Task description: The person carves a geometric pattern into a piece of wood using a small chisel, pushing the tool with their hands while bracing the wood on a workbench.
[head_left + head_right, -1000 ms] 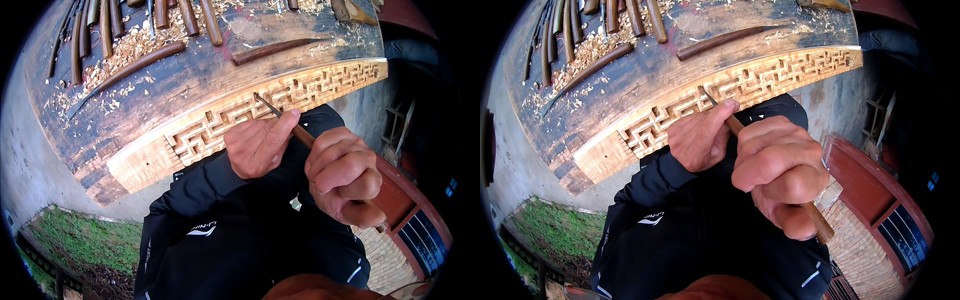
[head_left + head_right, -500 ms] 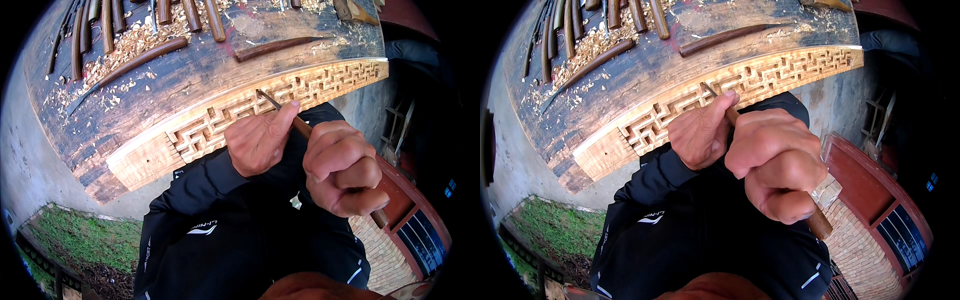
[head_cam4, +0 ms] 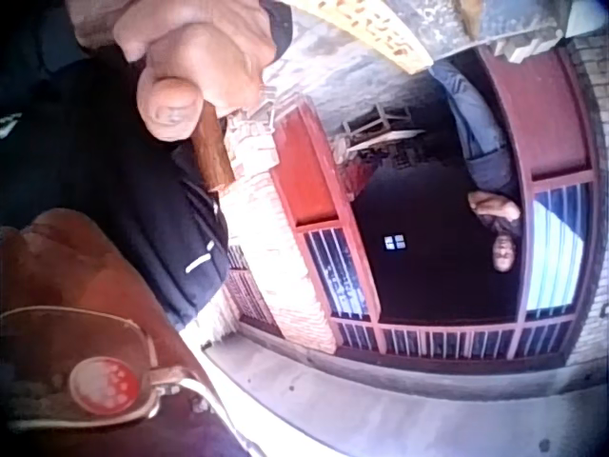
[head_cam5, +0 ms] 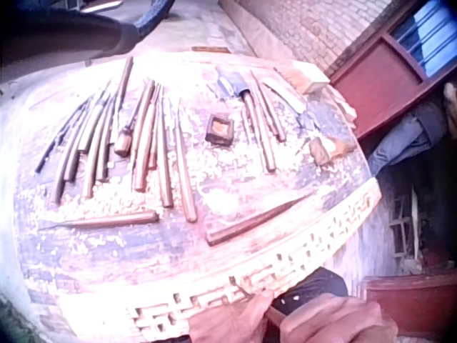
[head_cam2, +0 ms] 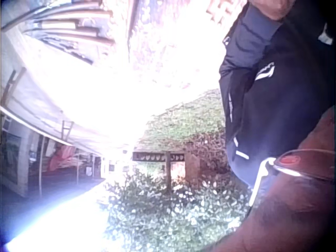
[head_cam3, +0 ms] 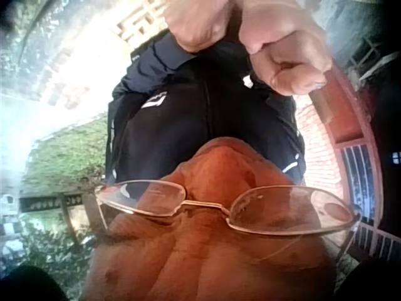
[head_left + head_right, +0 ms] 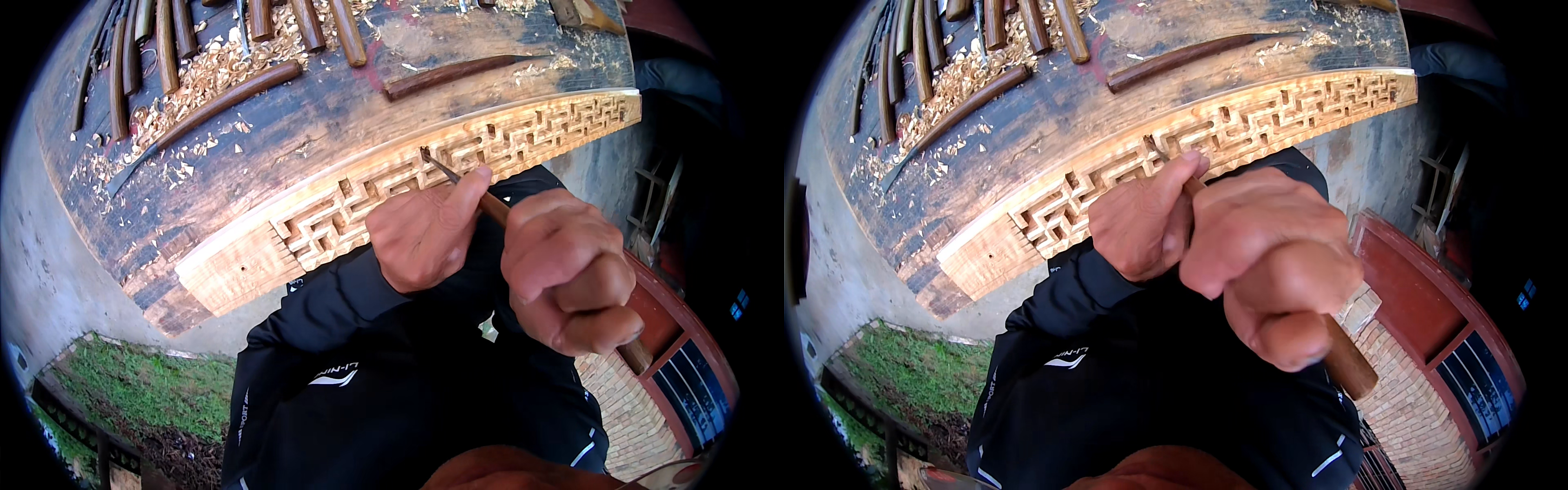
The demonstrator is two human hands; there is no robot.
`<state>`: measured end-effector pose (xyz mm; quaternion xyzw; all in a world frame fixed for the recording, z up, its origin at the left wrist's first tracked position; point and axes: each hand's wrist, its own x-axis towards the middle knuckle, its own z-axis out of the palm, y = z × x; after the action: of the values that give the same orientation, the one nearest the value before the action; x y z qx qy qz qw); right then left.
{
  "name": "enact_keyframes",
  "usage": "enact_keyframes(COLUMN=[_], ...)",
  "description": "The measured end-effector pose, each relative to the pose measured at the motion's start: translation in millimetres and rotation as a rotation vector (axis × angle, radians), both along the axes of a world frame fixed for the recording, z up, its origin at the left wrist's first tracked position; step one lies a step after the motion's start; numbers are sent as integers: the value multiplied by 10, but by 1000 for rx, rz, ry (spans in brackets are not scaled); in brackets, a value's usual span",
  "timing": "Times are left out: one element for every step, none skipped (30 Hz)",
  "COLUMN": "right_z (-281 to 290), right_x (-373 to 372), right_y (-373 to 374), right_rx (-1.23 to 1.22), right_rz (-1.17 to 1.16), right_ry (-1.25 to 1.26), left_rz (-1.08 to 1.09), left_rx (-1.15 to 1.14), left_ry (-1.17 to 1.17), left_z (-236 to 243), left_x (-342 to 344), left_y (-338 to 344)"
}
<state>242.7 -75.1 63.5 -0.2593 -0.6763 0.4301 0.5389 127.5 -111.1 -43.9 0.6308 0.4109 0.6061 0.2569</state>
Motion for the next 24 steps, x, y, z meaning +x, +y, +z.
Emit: enact_keyframes(right_z=[8, 7, 9, 9, 13, 10, 16, 18, 26, 27, 22, 9, 2, -4, -7, -16, -21, -34, -49, -62, -83, -93, -102, -105], right_x=[-2, -1, 6, 11, 10, 2, 1, -2, -2, -7, -7, -12, -15, -19, -21, -28, -32, -46, -55, -52, -46, -30, -11, 34], right_y=[-30, -48, -53, -60, -58, -57, -55, -52, -49, -45, -45, -43, -46, -47, -51, -54, -60, -65, -71, -68, -63, -82, -92, -123], right_rx=[8, 17, 19, 20, 28, 37, 41, 45, 45, 47, 50, 55, 58, 59, 59, 58, 58, 57, 57, 62, 67, 60, 56, 39], right_rz=[-11, -19, -16, -14, -17, -21, -21, -22, -20, -20, -22, -27, -32, -36, -40, -44, -50, -56, -62, -69, -77, -83, -89, -94], right_ry=[23, 52, 49, 46, 43, 39, 35, 31, 27, 23, 19, 15, 14, 14, 16, 29, 39, 59, 79, 90, 102, 121, 141, 169], left_rz=[-24, -47, -74, -69, -65, -60, -43, -26, -20, -14, -19, -24, -24, -24, -24, -20, -18, -16, -6, 2, 7, 15, 19, 23], left_rx=[3, 0, -35, -41, -41, -41, -24, -10, -4, 2, 0, -2, -2, -2, -3, -1, 2, 5, 7, 9, 4, 0, -8, -15], left_ry=[19, 46, 48, 49, 46, 43, 32, 24, 24, 24, 31, 38, 35, 32, 29, 33, 36, 39, 43, 46, 51, 57, 64, 71], left_z=[8, 18, 53, 63, 76, 87, 80, 54, 49, 45, 43, 41, 36, 28, 24, 23, 23, 22, 14, 8, 23, 33, 76, 107], left_x=[-16, -38, -56, -65, -63, -59, -37, -9, -8, -11, -19, -24, -24, -22, -22, -23, -19, -14, -7, 1, 4, 9, 9, 10], left_y=[-13, -38, -36, -44, -35, -28, -21, -19, -15, -14, -13, -13, -15, -18, -21, -23, -24, -26, -29, -26, -33, -29, -14, -5])
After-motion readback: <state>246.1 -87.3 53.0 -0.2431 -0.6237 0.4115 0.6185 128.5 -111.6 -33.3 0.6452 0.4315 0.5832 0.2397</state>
